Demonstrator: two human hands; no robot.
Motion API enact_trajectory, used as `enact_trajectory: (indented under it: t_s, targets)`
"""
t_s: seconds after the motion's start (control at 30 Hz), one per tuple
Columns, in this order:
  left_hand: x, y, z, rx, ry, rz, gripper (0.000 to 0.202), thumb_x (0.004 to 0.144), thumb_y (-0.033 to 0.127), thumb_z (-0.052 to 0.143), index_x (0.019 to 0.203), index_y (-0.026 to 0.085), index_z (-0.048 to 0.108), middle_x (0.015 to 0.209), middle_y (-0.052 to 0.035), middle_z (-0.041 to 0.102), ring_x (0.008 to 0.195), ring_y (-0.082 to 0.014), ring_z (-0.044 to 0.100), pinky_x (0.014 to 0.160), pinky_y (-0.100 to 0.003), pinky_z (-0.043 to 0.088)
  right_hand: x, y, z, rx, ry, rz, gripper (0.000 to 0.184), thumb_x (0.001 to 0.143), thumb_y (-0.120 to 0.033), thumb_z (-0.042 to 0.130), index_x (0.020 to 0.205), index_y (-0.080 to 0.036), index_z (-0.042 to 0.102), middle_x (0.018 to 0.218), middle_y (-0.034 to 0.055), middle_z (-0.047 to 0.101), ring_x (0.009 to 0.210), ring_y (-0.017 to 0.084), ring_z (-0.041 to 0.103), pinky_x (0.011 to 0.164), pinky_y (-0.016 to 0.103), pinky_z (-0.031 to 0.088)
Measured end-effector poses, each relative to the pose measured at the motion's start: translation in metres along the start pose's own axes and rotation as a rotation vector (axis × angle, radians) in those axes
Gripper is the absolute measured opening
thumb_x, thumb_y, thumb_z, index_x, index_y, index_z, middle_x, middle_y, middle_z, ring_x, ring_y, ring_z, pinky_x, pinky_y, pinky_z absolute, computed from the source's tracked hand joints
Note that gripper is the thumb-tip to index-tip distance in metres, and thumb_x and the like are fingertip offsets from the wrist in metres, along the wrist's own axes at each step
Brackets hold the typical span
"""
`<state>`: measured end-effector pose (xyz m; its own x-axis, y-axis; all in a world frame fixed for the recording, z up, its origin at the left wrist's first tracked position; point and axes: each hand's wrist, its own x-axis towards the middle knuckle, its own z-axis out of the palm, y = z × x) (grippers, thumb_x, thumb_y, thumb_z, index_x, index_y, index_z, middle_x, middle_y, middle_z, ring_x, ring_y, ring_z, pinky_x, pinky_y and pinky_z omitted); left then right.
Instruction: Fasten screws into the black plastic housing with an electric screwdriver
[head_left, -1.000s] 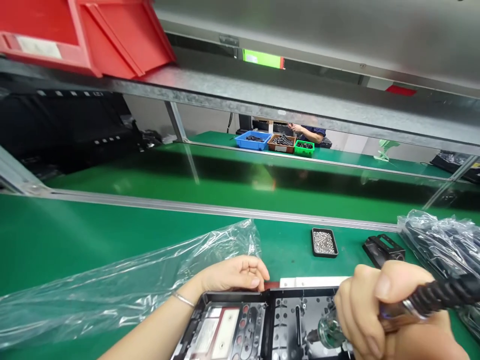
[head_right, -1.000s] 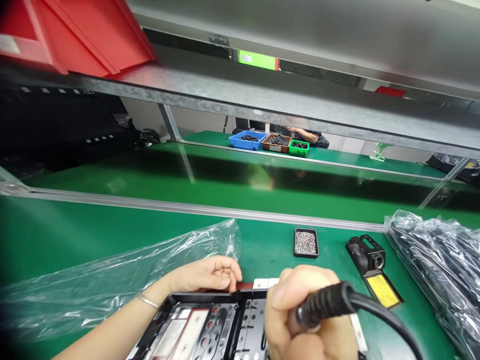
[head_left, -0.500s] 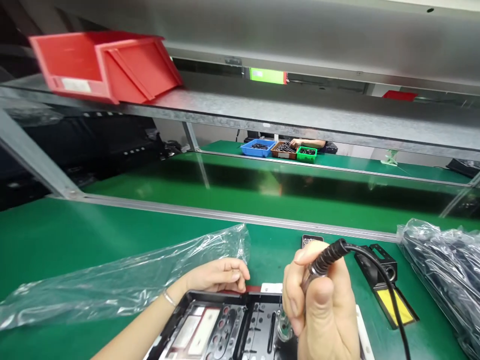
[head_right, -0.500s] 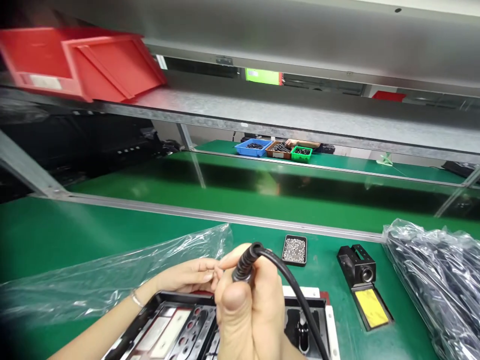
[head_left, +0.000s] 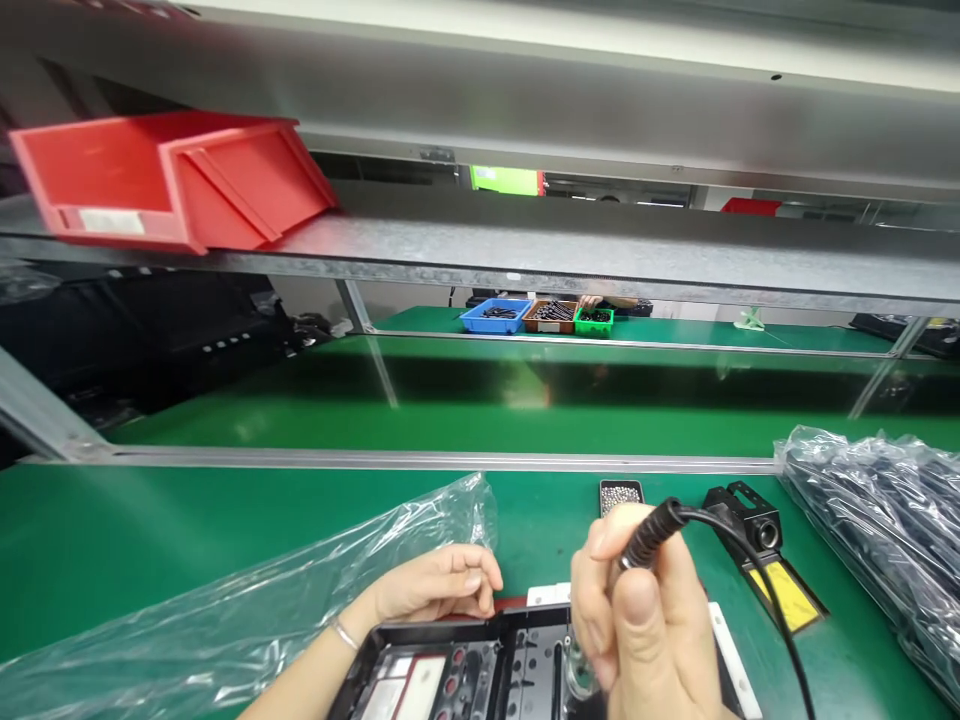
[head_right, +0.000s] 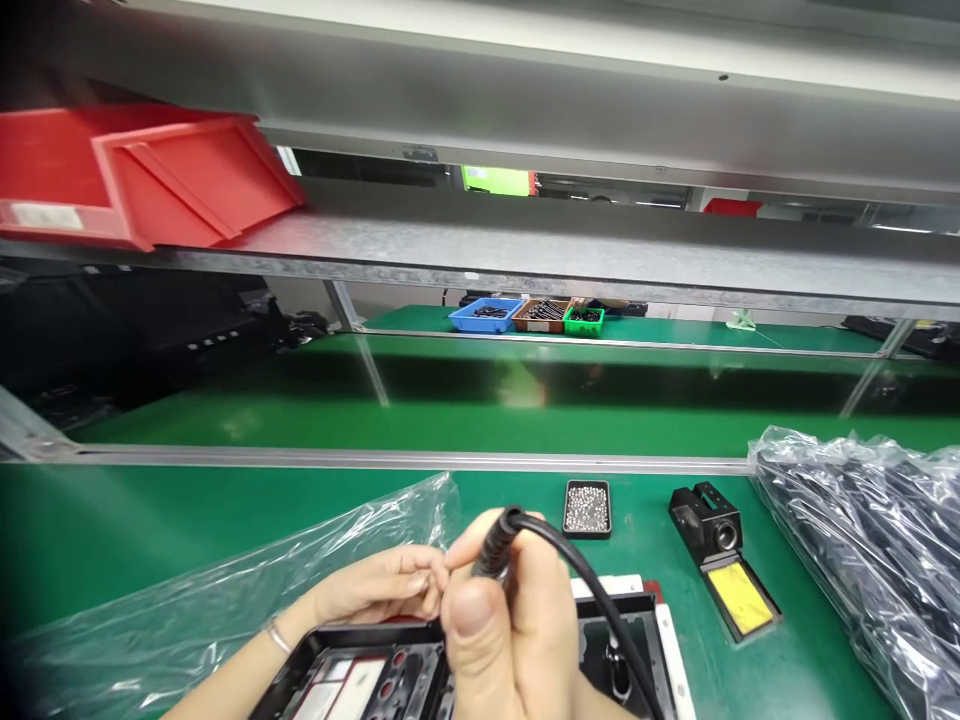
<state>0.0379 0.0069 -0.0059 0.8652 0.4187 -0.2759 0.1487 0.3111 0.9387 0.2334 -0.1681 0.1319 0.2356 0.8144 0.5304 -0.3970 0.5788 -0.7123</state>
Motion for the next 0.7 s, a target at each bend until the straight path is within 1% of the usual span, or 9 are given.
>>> enact_trajectory:
  t_s: [0.1, 0.17, 0.23, 0.27, 0.3, 0.33, 0.4, 0.53, 0.7]
  targets:
    - [0.001, -0.002, 0.0, -0.046, -0.006, 0.024, 0.033, 0.073, 0.044, 0.074, 0.092, 0.018, 0.066, 0.081, -0.0024, 0.071, 0.076, -0.0098, 0.064, 0.075, -0.021, 0.046, -0.004, -0.001, 0.003, -0.084, 0.039, -0.019, 0.026, 0.101, -0.044, 0.044, 0.1, -0.018, 0.043, 0.065, -0.0018, 0.024, 0.056, 0.004, 0.018, 0.053, 0.015, 0.014]
    - [0.002, -0.002, 0.001, -0.038, -0.016, 0.038, 0.033, 0.073, 0.041, 0.075, 0.093, 0.017, 0.066, 0.083, -0.0041, 0.072, 0.077, -0.0105, 0.065, 0.073, -0.02, 0.047, -0.005, 0.0, 0.001, -0.165, 0.056, -0.047, 0.021, 0.102, -0.039, 0.045, 0.101, -0.019, 0.04, 0.066, -0.0019, 0.022, 0.057, 0.004, 0.017, 0.054, 0.015, 0.015]
    - [0.003, 0.0, 0.002, -0.027, -0.024, 0.048, 0.035, 0.072, 0.041, 0.076, 0.094, 0.016, 0.067, 0.083, -0.0052, 0.072, 0.076, -0.0106, 0.065, 0.07, -0.019, 0.047, -0.004, 0.001, -0.005, -0.201, -0.037, -0.095, 0.01, 0.103, -0.03, 0.039, 0.104, -0.02, 0.038, 0.066, -0.0019, 0.022, 0.055, 0.004, 0.019, 0.053, 0.014, 0.017]
    - [0.004, 0.001, 0.003, -0.023, -0.029, 0.05, 0.036, 0.071, 0.042, 0.076, 0.094, 0.015, 0.067, 0.084, -0.0057, 0.072, 0.075, -0.0105, 0.065, 0.069, -0.019, 0.047, -0.003, 0.001, -0.008, -0.192, -0.125, -0.125, 0.007, 0.104, -0.025, 0.033, 0.107, -0.021, 0.038, 0.065, -0.0019, 0.022, 0.054, 0.004, 0.021, 0.052, 0.013, 0.019]
    - [0.005, 0.002, 0.004, -0.02, -0.034, 0.051, 0.037, 0.071, 0.042, 0.077, 0.094, 0.014, 0.067, 0.083, -0.0062, 0.072, 0.073, -0.0101, 0.065, 0.066, -0.018, 0.046, -0.001, 0.001, -0.01, -0.184, -0.208, -0.161, 0.01, 0.104, -0.021, 0.028, 0.108, -0.021, 0.037, 0.065, -0.0021, 0.022, 0.053, 0.004, 0.023, 0.051, 0.012, 0.022]
    - [0.005, 0.003, 0.004, -0.02, -0.037, 0.05, 0.038, 0.07, 0.042, 0.077, 0.094, 0.014, 0.067, 0.083, -0.0066, 0.072, 0.071, -0.0096, 0.064, 0.064, -0.017, 0.045, 0.0, 0.001, -0.013, -0.18, -0.229, -0.179, 0.013, 0.104, -0.019, 0.025, 0.109, -0.021, 0.037, 0.065, -0.0021, 0.022, 0.052, 0.004, 0.023, 0.051, 0.012, 0.024]
    - [0.007, 0.003, 0.005, -0.031, -0.039, 0.046, 0.04, 0.069, 0.042, 0.078, 0.094, 0.013, 0.067, 0.083, -0.0066, 0.072, 0.069, -0.0087, 0.063, 0.061, -0.016, 0.044, 0.001, 0.0, -0.015, -0.189, -0.202, -0.2, 0.016, 0.103, -0.017, 0.023, 0.107, -0.02, 0.038, 0.064, -0.002, 0.022, 0.051, 0.004, 0.024, 0.051, 0.011, 0.026]
    - [0.009, 0.001, 0.007, -0.076, -0.052, 0.033, 0.042, 0.066, 0.043, 0.08, 0.093, 0.013, 0.067, 0.082, -0.0055, 0.071, 0.07, -0.0098, 0.065, 0.065, -0.018, 0.046, -0.002, -0.002, -0.013, -0.224, -0.077, -0.197, 0.011, 0.102, -0.017, 0.028, 0.103, -0.018, 0.04, 0.061, -0.0022, 0.022, 0.047, 0.004, 0.026, 0.048, 0.012, 0.028]
    - [0.015, -0.003, 0.008, -0.138, -0.075, 0.027, 0.045, 0.06, 0.043, 0.083, 0.09, 0.013, 0.067, 0.078, -0.0044, 0.071, 0.07, -0.0108, 0.066, 0.067, -0.019, 0.048, -0.004, -0.001, -0.014, -0.239, -0.026, -0.207, 0.004, 0.1, -0.018, 0.035, 0.1, -0.018, 0.039, 0.058, -0.0029, 0.021, 0.043, 0.004, 0.025, 0.044, 0.014, 0.027]
